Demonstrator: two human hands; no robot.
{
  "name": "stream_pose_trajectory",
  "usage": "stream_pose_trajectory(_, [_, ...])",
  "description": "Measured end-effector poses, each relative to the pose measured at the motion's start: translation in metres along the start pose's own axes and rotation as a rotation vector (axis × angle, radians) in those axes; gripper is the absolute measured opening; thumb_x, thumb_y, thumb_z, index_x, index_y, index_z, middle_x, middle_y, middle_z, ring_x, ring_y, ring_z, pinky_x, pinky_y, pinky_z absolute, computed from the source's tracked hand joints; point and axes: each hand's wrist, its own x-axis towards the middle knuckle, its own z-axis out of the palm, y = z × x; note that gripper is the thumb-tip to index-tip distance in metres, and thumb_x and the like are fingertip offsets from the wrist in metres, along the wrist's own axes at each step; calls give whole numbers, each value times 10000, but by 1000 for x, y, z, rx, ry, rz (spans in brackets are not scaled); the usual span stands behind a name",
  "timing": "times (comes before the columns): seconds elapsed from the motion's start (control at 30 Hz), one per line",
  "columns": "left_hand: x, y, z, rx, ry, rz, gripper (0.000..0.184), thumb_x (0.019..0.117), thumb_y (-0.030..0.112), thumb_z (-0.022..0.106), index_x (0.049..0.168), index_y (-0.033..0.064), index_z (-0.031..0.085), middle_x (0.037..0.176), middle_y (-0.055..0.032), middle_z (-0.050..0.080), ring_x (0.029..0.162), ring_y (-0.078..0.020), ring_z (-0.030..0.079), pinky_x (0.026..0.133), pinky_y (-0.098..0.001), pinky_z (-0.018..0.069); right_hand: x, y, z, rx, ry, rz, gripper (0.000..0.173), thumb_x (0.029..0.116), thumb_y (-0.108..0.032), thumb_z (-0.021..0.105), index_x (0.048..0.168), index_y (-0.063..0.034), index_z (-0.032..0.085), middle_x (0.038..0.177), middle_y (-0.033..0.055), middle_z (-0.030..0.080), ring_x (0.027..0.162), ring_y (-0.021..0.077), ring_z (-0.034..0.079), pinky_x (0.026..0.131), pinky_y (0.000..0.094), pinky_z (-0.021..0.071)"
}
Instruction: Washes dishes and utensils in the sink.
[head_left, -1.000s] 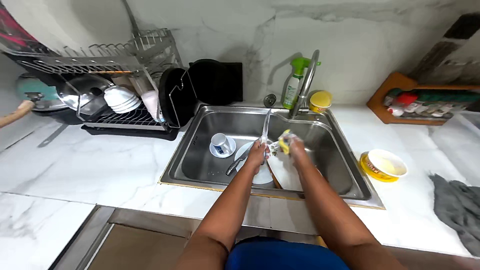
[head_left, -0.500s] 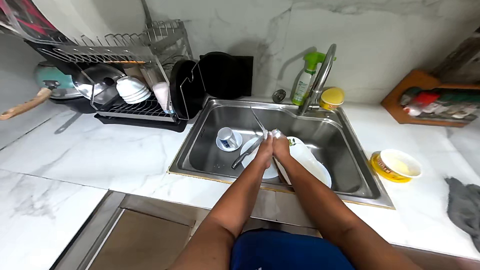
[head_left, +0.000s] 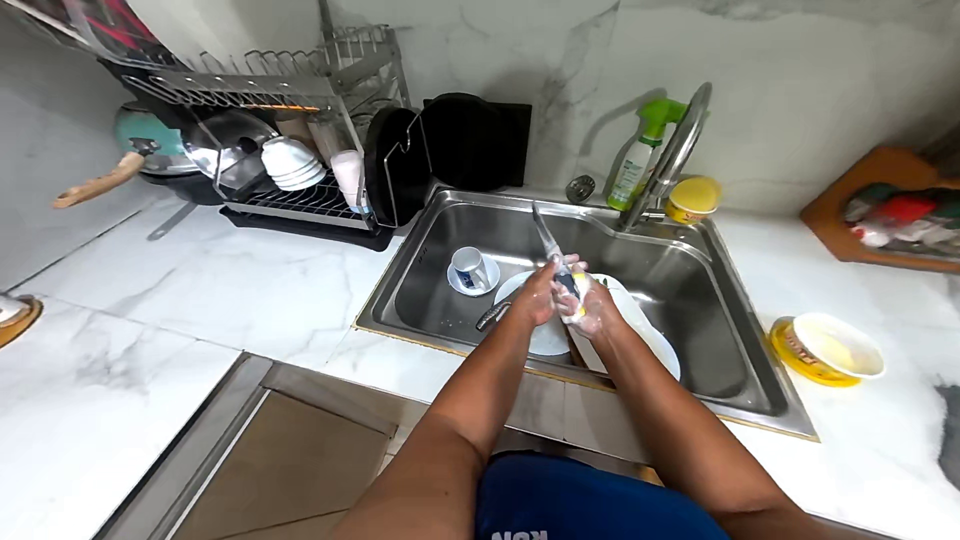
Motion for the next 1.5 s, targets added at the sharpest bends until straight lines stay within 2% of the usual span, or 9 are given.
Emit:
stream_pose_trajectory(0.17, [-2, 10, 3, 196, 245, -14, 460, 1105, 408, 442, 1350, 35, 551, 1112, -150, 649, 938, -214, 637, 841, -393, 550, 18, 0, -8, -1054, 26, -164, 350, 1070, -126, 477, 1370, 50, 518, 1148, 241, 645, 936, 297, 663, 829, 470, 570])
stream_pose_trajectory(0.4, [-3, 73, -102, 1042, 645, -83, 614, 1074, 402, 531, 1486, -41, 427, 1327, -305, 608, 1238, -431, 608, 1064, -585, 471, 29, 0, -24, -1222, -177, 76, 369, 1090, -159, 455, 1439, -40, 444, 1112, 180, 640, 776, 245, 673, 669, 422, 591])
stream_pose_trajectory(0.57, [-2, 77, -156, 1427, 835, -408, 653, 1043, 306, 547, 1571, 12, 299, 1404, -309, 554, 1261, -472, 586, 991, -658, 487, 42, -7, -40, -1337, -103, 221, 359, 1078, -198, 485, 1408, -57, 505, 1137, 209, 631, 871, 298, 665, 749, 480, 571])
stream_pose_trajectory(0.77, [-1, 66, -174, 1308, 723, -330, 449, 1049, 240, 577, 1371, -73, 559, 1381, -310, 576, 1307, -449, 557, 1091, -594, 439, 47, -10, -57, -1356, -78, 242, 373, 1068, -232, 525, 1390, -44, 507, 1067, 196, 646, 803, 290, 653, 707, 477, 554])
stream_pose_trajectory(0.93, [-62, 124, -101, 981, 639, -493, 388, 1109, 147, 432, 1405, -93, 501, 1431, -286, 534, 1298, -383, 550, 1083, -497, 430, 46, -13, -57, -1331, -107, 281, 347, 1067, -251, 539, 1350, -50, 534, 1011, 166, 646, 763, 257, 627, 653, 441, 532])
stream_pose_trajectory(1.07, [8, 65, -187, 1292, 667, -436, 417, 1056, 270, 565, 1269, -83, 626, 1314, -295, 622, 1254, -426, 598, 1064, -592, 458, 46, -16, -57, -1347, -98, 290, 360, 1062, -290, 545, 1343, -66, 544, 1032, 161, 644, 786, 259, 631, 668, 444, 536])
stream_pose_trajectory(1.23, [30, 82, -151, 1479, 734, -212, 397, 961, 222, 654, 1277, -18, 648, 1338, -262, 612, 1237, -436, 604, 991, -621, 510, 47, -23, -57, -1339, 4, 149, 367, 1108, -277, 448, 1299, 6, 583, 1105, 223, 651, 918, 308, 628, 819, 498, 515])
stream_pose_trajectory(1.33, [37, 56, -128, 1512, 358, 43, 330, 969, 162, 640, 1194, -79, 660, 1238, -294, 647, 1182, -436, 630, 1026, -599, 493, 46, -26, -52, -1166, 129, 53, 333, 1116, -184, 399, 1314, 27, 564, 1159, 241, 636, 995, 308, 629, 861, 483, 517])
stream_pose_trajectory(1.5, [42, -21, -105, 1796, -115, -520, 474, 955, 157, 685, 1349, -81, 573, 1367, -306, 578, 1292, -471, 550, 1061, -646, 441, 43, -35, -58, -1071, 302, 21, 354, 1067, -112, 485, 1401, 2, 507, 1239, 280, 617, 1060, 371, 653, 919, 544, 530])
